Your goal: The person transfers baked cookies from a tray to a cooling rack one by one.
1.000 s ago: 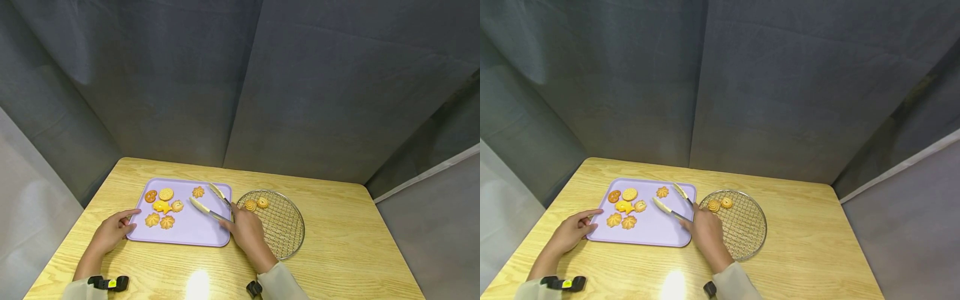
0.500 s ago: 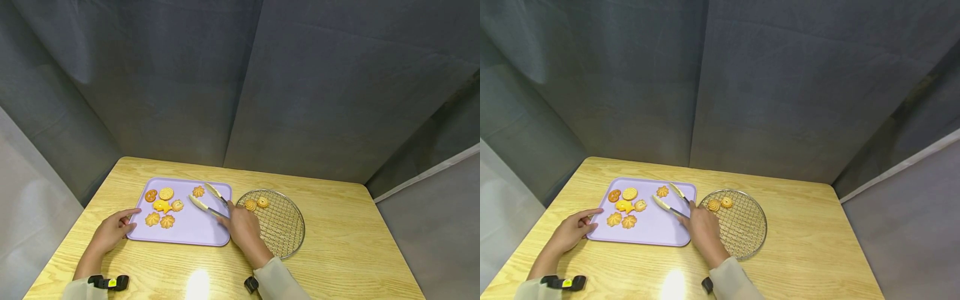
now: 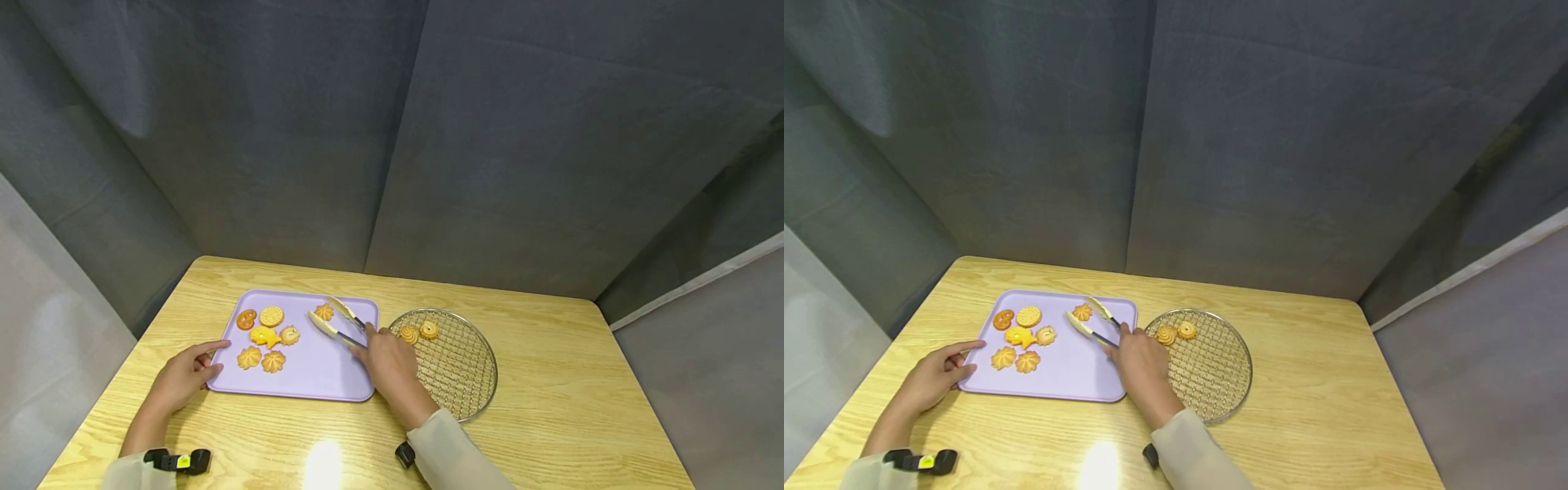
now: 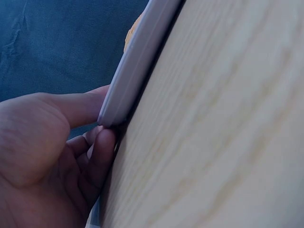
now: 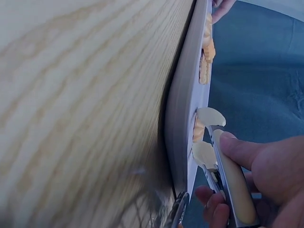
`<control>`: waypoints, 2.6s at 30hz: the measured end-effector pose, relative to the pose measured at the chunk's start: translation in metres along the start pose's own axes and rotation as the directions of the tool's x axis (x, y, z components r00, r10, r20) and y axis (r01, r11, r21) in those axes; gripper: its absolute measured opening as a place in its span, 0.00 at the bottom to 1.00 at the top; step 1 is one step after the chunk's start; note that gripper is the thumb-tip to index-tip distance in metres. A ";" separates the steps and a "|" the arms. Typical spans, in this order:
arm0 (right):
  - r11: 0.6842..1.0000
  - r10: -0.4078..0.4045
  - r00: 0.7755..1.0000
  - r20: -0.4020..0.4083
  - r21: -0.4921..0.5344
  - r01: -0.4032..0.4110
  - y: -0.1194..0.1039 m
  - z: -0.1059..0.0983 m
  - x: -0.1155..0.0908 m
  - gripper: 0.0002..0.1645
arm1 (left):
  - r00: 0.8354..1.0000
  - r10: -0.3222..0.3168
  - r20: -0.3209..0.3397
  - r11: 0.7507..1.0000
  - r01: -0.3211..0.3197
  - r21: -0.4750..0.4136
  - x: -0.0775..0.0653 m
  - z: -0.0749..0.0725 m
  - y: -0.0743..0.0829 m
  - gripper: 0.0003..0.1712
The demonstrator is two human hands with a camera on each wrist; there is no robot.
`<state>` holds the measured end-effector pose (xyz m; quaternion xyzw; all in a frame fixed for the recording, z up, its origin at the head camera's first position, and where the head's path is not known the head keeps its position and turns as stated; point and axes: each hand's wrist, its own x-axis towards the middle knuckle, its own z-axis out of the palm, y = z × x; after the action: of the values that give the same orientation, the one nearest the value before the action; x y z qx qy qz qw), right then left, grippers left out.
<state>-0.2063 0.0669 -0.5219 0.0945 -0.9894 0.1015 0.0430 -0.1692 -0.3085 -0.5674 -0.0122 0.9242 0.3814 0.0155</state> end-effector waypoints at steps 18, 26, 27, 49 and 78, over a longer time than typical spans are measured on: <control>0.999 -0.033 0.999 -0.039 0.005 0.033 0.002 0.002 0.001 0.38 | 1.000 -0.002 -0.002 1.000 0.002 0.018 0.001 0.000 -0.001 0.26; 0.999 -0.040 0.997 -0.071 0.005 0.040 0.004 0.002 -0.002 0.37 | 1.000 -0.004 -0.002 1.000 0.004 0.013 0.001 0.001 -0.001 0.26; 0.999 -0.040 0.996 -0.077 0.002 0.040 0.005 0.002 -0.003 0.36 | 1.000 -0.004 -0.001 1.000 0.004 0.011 0.001 0.001 -0.001 0.26; 0.996 -0.072 0.986 -0.148 0.039 0.079 0.012 0.000 -0.017 0.35 | 1.000 -0.007 0.002 1.000 0.007 0.005 0.001 -0.001 0.000 0.26; 0.991 -0.035 0.980 -0.195 0.123 0.059 0.033 -0.005 -0.041 0.34 | 1.000 0.003 -0.007 1.000 -0.002 0.018 0.000 0.000 0.001 0.25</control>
<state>-0.1722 0.1071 -0.5274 0.1102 -0.9695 0.1727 0.1345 -0.1693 -0.3081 -0.5664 -0.0122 0.9277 0.3729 0.0120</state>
